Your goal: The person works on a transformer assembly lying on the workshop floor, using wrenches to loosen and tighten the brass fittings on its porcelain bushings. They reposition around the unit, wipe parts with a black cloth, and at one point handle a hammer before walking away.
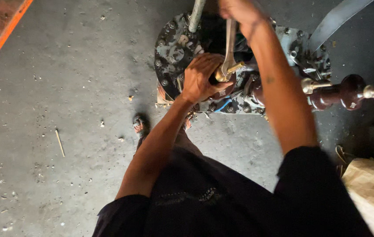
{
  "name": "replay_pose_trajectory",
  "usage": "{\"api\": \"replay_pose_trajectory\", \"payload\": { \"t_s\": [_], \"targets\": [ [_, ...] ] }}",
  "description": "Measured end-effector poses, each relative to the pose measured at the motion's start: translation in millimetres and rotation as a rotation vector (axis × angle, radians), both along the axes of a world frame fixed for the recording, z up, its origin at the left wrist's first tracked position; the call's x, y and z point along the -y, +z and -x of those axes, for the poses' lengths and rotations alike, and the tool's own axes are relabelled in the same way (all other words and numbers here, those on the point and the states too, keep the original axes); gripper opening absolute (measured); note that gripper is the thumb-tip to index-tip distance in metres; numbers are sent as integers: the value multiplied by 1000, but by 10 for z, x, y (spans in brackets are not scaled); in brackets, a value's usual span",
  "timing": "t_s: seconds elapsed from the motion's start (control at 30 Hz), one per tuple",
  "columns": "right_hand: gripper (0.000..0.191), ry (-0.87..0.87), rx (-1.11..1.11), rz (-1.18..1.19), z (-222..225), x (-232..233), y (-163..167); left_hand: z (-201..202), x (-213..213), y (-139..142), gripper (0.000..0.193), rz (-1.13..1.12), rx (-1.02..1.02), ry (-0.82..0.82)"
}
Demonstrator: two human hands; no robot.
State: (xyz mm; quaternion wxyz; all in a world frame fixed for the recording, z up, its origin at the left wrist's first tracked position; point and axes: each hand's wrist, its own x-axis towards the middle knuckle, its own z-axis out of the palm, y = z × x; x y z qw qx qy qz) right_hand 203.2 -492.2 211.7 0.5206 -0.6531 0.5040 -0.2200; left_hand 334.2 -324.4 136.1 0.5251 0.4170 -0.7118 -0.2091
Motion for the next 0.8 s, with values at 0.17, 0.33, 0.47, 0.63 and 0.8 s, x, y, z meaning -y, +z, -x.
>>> {"api": "replay_pose_trajectory", "payload": {
  "t_s": [0.17,0.33,0.47,0.63,0.8],
  "targets": [
    [45,-393,764,-193,454,-276,-446,-25,18,121,61,7,-10,-27],
    [49,-260,983,-446,229,-332,-614,-20,16,93,61,6,19,-21],
    [49,-254,970,-571,196,-338,-621,-32,15,108,63,16,33,-26],
    [47,-319,1034,-414,181,-385,-639,-28,17,86,63,7,49,-28],
    [45,-338,1001,-418,142,-384,-605,15,1,2,65,-53,63,-7]
  ]
}}
